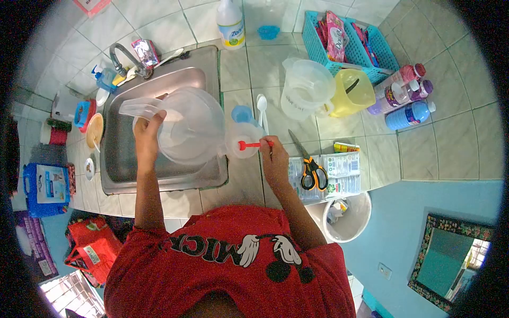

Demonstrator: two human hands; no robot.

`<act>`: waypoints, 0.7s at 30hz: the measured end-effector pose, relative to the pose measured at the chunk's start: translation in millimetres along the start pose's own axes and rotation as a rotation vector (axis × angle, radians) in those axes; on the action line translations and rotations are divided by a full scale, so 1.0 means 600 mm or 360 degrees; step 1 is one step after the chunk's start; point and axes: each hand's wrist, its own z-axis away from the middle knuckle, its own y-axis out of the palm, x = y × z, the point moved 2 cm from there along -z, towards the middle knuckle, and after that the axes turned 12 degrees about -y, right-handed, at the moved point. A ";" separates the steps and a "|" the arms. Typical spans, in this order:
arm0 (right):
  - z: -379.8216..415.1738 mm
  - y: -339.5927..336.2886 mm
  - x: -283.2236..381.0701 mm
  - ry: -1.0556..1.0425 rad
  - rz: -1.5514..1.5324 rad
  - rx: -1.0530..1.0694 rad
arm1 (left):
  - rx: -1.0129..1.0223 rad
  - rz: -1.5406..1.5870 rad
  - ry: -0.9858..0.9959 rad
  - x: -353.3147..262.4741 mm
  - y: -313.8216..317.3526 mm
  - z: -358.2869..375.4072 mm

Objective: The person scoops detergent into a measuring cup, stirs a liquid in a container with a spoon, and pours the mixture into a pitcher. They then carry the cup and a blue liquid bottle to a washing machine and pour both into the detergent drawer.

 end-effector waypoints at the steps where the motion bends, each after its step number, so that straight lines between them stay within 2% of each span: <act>1: 0.001 -0.001 0.002 0.0081 -0.0014 0.0030 | -0.0034 -0.0010 0.0076 -0.004 0.003 0.001; 2: 0.000 -0.002 0.003 0.0162 -0.0029 0.0060 | -0.0035 -0.0010 0.0085 -0.005 0.003 -0.001; 11: -0.002 -0.004 0.010 0.0206 -0.0118 0.0053 | -0.0064 -0.0255 0.0166 0.000 0.015 -0.005; 13: -0.002 -0.004 0.012 0.0202 -0.0099 0.0053 | -0.0023 -0.0522 0.0284 -0.009 0.016 -0.004; 21: -0.002 -0.002 0.008 0.0169 -0.0115 0.0040 | -0.0105 -0.0631 0.0331 -0.023 0.027 0.001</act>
